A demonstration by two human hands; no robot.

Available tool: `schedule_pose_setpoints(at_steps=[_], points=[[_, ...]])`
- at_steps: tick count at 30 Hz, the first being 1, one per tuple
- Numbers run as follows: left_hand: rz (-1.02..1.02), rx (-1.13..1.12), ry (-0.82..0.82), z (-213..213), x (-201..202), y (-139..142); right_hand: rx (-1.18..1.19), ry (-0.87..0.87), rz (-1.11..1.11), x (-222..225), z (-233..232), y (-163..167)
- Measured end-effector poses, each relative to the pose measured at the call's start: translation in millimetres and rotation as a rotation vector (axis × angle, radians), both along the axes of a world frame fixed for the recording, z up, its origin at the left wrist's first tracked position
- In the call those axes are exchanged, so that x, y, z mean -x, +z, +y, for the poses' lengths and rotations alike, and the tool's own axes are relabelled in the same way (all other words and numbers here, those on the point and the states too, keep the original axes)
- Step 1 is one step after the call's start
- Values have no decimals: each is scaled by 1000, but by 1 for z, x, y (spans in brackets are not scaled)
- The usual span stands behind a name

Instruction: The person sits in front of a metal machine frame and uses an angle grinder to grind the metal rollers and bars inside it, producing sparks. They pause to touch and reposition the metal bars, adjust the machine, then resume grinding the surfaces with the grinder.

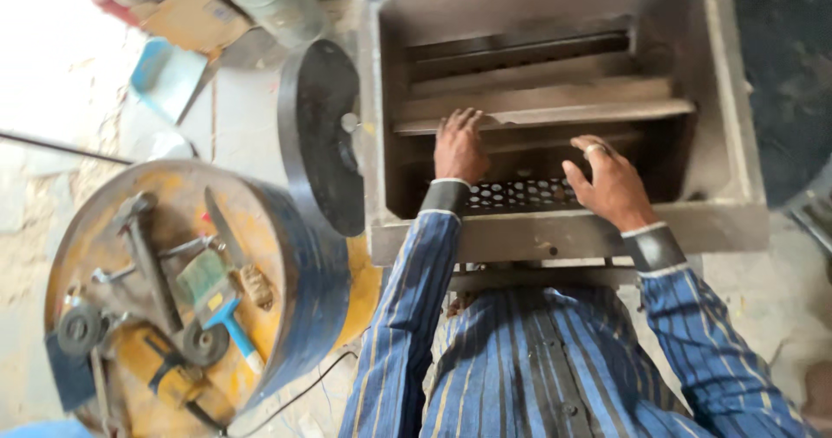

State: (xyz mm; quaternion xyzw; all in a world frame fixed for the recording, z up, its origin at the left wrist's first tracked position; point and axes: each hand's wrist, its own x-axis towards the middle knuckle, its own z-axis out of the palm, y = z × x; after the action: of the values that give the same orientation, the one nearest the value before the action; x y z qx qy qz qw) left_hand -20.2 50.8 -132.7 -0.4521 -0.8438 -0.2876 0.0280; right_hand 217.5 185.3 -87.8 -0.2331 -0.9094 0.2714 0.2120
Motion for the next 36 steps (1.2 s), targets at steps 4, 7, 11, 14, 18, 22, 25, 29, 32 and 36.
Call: schedule_pose_setpoints(at_steps=[4, 7, 11, 14, 18, 22, 25, 29, 32, 36], points=[[-34, 85, -41, -4, -8, 2, 142, 3, -28, 4, 0, 15], [-53, 132, -27, -6, -22, 3, 315, 60, 112, 13, -5, 33], [-260, -137, -33, 4, -59, 9, 410, 141, 397, 24, -23, 55], [-1023, -571, 5, 27, -90, 36, 517, 171, 700, 34, -40, 53], [-1724, -986, 57, 38, -121, 112, 298, 222, 436, 67, -29, 15], [-1173, -922, -435, 6, -131, 178, 1067, -62, 660, 68, 33, -2], [-449, -650, -228, 2, -142, 188, 1407, -133, 970, 57, 49, 14], [-238, -442, 77, 35, -134, 145, 1429, 101, 774, 41, -30, 71], [-606, -626, 217, 18, -101, 95, 1381, 301, 586, 31, -74, 130], [-430, -659, -53, -27, -107, 61, 1144, 617, 419, 26, -91, 197]])
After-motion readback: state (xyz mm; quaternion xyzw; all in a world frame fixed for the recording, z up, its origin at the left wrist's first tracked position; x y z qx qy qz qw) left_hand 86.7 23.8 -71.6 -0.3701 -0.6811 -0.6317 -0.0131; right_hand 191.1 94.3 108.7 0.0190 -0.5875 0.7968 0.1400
